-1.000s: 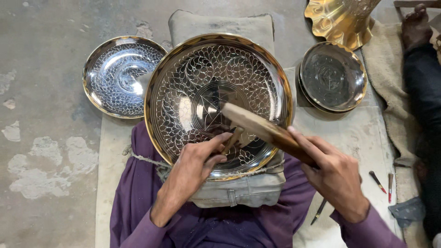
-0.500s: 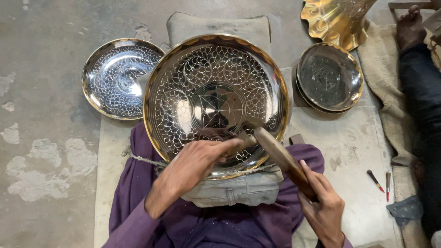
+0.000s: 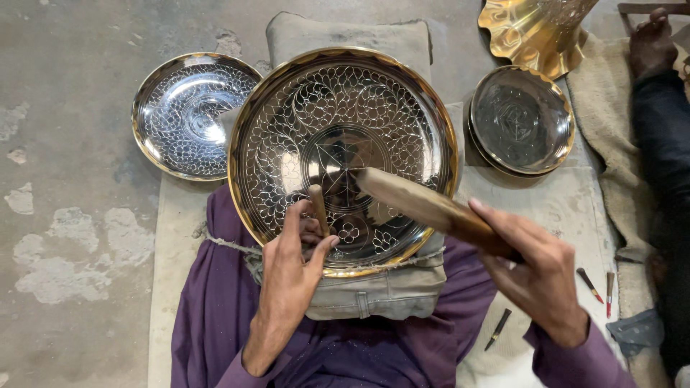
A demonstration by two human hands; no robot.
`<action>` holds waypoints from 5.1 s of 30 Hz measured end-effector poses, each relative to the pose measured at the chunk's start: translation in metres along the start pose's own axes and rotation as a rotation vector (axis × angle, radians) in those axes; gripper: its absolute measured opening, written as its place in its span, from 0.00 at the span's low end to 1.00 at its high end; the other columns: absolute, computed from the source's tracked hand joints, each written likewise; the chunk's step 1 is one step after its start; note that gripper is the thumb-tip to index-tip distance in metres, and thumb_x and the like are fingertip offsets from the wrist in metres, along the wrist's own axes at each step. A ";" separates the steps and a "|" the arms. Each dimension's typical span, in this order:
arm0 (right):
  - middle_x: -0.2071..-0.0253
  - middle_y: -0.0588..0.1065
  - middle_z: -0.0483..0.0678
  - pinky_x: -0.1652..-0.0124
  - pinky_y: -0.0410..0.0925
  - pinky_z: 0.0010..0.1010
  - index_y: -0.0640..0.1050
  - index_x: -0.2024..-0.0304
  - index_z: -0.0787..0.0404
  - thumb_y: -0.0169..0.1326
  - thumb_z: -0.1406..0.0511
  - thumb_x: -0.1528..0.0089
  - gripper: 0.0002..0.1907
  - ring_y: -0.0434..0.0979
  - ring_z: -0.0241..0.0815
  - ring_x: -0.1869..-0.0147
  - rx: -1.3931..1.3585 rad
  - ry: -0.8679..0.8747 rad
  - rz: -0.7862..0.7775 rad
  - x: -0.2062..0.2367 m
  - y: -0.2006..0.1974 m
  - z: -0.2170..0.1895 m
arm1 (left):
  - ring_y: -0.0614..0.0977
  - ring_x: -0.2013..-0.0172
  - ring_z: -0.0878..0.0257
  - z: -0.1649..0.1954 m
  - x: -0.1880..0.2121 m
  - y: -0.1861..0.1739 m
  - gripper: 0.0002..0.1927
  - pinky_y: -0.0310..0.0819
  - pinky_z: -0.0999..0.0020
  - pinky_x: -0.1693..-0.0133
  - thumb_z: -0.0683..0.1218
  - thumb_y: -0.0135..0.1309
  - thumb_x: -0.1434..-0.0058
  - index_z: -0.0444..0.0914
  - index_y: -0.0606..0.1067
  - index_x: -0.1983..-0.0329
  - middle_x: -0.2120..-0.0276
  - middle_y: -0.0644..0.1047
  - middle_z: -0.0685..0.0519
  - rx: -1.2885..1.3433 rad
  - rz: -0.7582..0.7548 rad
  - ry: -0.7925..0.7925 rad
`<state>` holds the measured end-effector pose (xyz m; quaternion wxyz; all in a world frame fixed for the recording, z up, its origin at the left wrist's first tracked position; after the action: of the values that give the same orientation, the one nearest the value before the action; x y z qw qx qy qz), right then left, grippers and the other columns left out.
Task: The person sits on the floor with an engraved metal tray resting on a lap cushion, holding a small chisel-like punch against the tray's decorative pattern and striking it with a wooden mallet to emboss the design. They reposition the punch repeatedly across the tray surface, continuing the hammering work.
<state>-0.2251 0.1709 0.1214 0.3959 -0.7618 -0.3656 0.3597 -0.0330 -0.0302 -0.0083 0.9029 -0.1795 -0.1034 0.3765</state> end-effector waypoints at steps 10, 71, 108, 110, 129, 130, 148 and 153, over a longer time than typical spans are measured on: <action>0.51 0.82 0.47 0.56 0.77 0.33 0.77 0.37 0.48 0.61 0.71 0.43 0.31 0.83 0.40 0.59 0.176 -0.256 -0.095 -0.086 0.001 -0.046 | 0.88 0.65 0.57 0.004 0.004 0.001 0.25 0.88 0.63 0.68 0.40 0.58 0.38 0.36 0.64 0.40 0.64 0.83 0.46 0.065 0.020 0.010; 0.54 0.80 0.52 0.53 0.74 0.33 0.67 0.29 0.53 0.63 0.75 0.48 0.45 0.83 0.45 0.53 -0.031 0.610 -0.049 0.140 0.061 0.040 | 0.87 0.62 0.57 0.055 -0.022 0.043 0.29 0.80 0.58 0.53 0.42 0.58 0.43 0.47 0.71 0.37 0.58 0.84 0.52 -0.203 -0.752 0.356; 0.50 0.80 0.53 0.50 0.74 0.33 0.72 0.34 0.54 0.63 0.71 0.44 0.34 0.83 0.45 0.49 -0.144 0.160 0.041 -0.017 -0.005 0.009 | 0.89 0.61 0.56 0.018 -0.018 0.007 0.27 0.86 0.57 0.61 0.41 0.59 0.40 0.42 0.69 0.36 0.62 0.85 0.46 -0.006 -0.296 0.128; 0.50 0.81 0.52 0.53 0.74 0.36 0.75 0.37 0.51 0.63 0.72 0.50 0.36 0.84 0.47 0.52 0.096 0.096 -0.139 -0.031 0.001 0.001 | 0.89 0.61 0.56 0.020 -0.017 0.004 0.27 0.87 0.58 0.60 0.41 0.58 0.39 0.41 0.68 0.36 0.62 0.85 0.46 0.027 -0.284 0.136; 0.46 0.80 0.46 0.64 0.76 0.33 0.76 0.35 0.45 0.57 0.69 0.39 0.28 0.84 0.43 0.57 0.202 -0.062 -0.217 -0.096 0.021 -0.021 | 0.89 0.62 0.56 0.002 -0.003 -0.006 0.28 0.89 0.62 0.64 0.43 0.61 0.44 0.36 0.67 0.41 0.64 0.84 0.43 0.005 -0.069 -0.088; 0.46 0.80 0.45 0.63 0.77 0.32 0.77 0.37 0.43 0.57 0.69 0.38 0.27 0.84 0.43 0.54 0.216 -0.161 -0.222 -0.097 0.023 -0.030 | 0.89 0.62 0.56 -0.001 -0.003 -0.006 0.28 0.90 0.62 0.63 0.43 0.62 0.44 0.36 0.67 0.41 0.64 0.84 0.44 0.000 -0.075 -0.114; 0.57 0.78 0.49 0.49 0.77 0.37 0.72 0.41 0.64 0.63 0.74 0.42 0.27 0.81 0.42 0.50 -0.909 0.285 -0.352 0.006 0.088 -0.005 | 0.88 0.57 0.56 0.007 -0.010 0.011 0.30 0.89 0.59 0.57 0.42 0.62 0.43 0.44 0.69 0.35 0.58 0.84 0.47 0.039 -0.153 0.028; 0.51 0.80 0.49 0.49 0.79 0.30 0.67 0.32 0.63 0.59 0.69 0.41 0.34 0.83 0.37 0.55 -0.531 0.097 -0.150 -0.035 0.034 0.007 | 0.88 0.57 0.55 0.011 -0.010 0.012 0.31 0.88 0.56 0.56 0.40 0.59 0.42 0.45 0.69 0.34 0.58 0.84 0.46 0.018 -0.146 0.067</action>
<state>-0.2384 0.1301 0.0980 0.2248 -0.8259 -0.4832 0.1841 -0.0507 -0.0270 -0.0037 0.9325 -0.1759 -0.0823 0.3045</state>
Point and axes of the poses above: each hand's wrist, its own x-axis away from the middle knuckle, its own y-axis out of the palm, z = x × y, the point moved 9 cm from there along -x, towards the middle knuckle
